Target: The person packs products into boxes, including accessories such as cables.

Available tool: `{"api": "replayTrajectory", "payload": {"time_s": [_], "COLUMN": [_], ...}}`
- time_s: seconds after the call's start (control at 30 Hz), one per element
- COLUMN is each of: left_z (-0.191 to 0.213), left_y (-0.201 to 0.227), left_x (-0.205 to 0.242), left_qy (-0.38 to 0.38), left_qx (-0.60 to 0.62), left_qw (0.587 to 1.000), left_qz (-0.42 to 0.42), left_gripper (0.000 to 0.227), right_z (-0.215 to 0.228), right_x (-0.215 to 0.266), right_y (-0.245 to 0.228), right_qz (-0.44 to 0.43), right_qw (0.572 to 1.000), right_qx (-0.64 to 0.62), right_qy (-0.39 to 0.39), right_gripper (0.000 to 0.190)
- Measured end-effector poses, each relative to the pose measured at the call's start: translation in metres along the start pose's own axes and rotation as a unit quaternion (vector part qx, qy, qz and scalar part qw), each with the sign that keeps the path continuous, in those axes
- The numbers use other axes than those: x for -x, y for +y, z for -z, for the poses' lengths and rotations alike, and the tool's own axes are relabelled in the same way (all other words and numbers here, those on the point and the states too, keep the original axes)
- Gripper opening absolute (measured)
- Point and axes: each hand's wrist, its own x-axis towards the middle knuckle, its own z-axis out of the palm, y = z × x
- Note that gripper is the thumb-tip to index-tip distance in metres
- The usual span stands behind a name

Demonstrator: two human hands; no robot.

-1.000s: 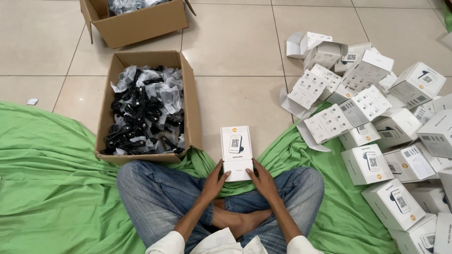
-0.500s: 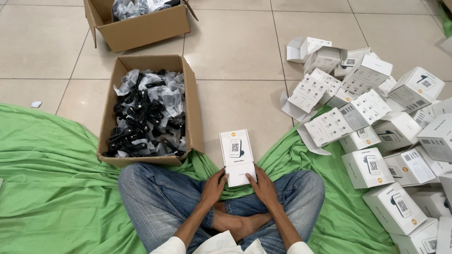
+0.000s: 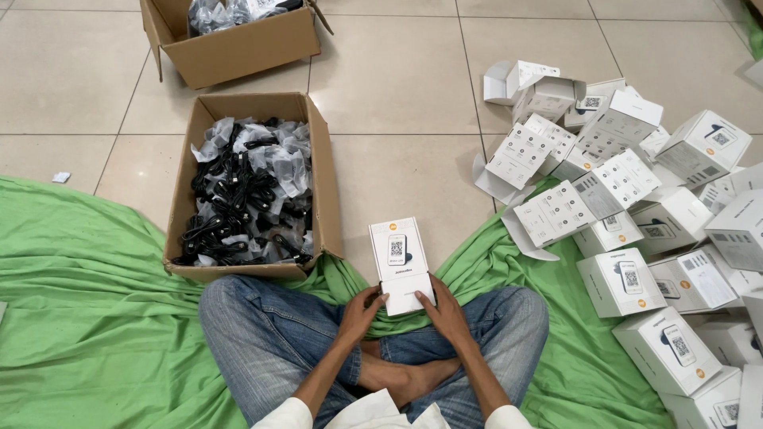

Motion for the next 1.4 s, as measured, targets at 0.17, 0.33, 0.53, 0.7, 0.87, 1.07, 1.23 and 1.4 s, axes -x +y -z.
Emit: {"api": "replayTrajectory", "payload": {"time_s": [0.17,0.33,0.53,0.7,0.87,1.07,1.23,1.4], "left_z": [-0.004,-0.004,-0.009,0.003,0.025,0.032,0.041,0.035], "left_y": [-0.006,-0.008,-0.031,0.011,0.061,0.048,0.037,-0.025], "left_x": [-0.003,-0.005,-0.025,-0.016,-0.065,-0.121,-0.061,-0.027], "left_qy": [0.021,0.027,0.043,0.074,0.115,0.079,0.043,-0.012], "left_qx": [-0.001,0.035,0.038,0.007,0.038,0.024,0.025,-0.017], "left_qw": [0.999,0.999,0.997,0.987,0.986,0.986,0.99,0.99], "left_qz": [-0.038,-0.003,-0.052,-0.143,-0.117,-0.148,-0.135,-0.137], "left_gripper": [0.063,0.064,0.08,0.08,0.07,0.074,0.076,0.067], "right_z": [0.003,-0.003,-0.005,0.008,0.031,0.024,0.021,0.002], "right_x": [0.0,-0.002,-0.013,-0.027,-0.07,-0.111,-0.058,-0.009], "right_y": [-0.008,0.005,0.004,-0.016,-0.05,-0.038,-0.032,0.003], "right_qz": [-0.015,-0.034,-0.031,0.022,-0.006,-0.026,-0.036,-0.016], "right_qw": [1.0,0.999,0.999,0.996,0.99,0.985,0.99,0.995], "right_qx": [-0.008,0.0,0.015,-0.079,-0.119,-0.156,-0.136,-0.069], "right_qy": [-0.012,-0.025,-0.031,0.022,0.08,0.073,0.029,-0.069], "right_gripper": [0.066,0.069,0.078,0.069,0.06,0.067,0.078,0.086]}}
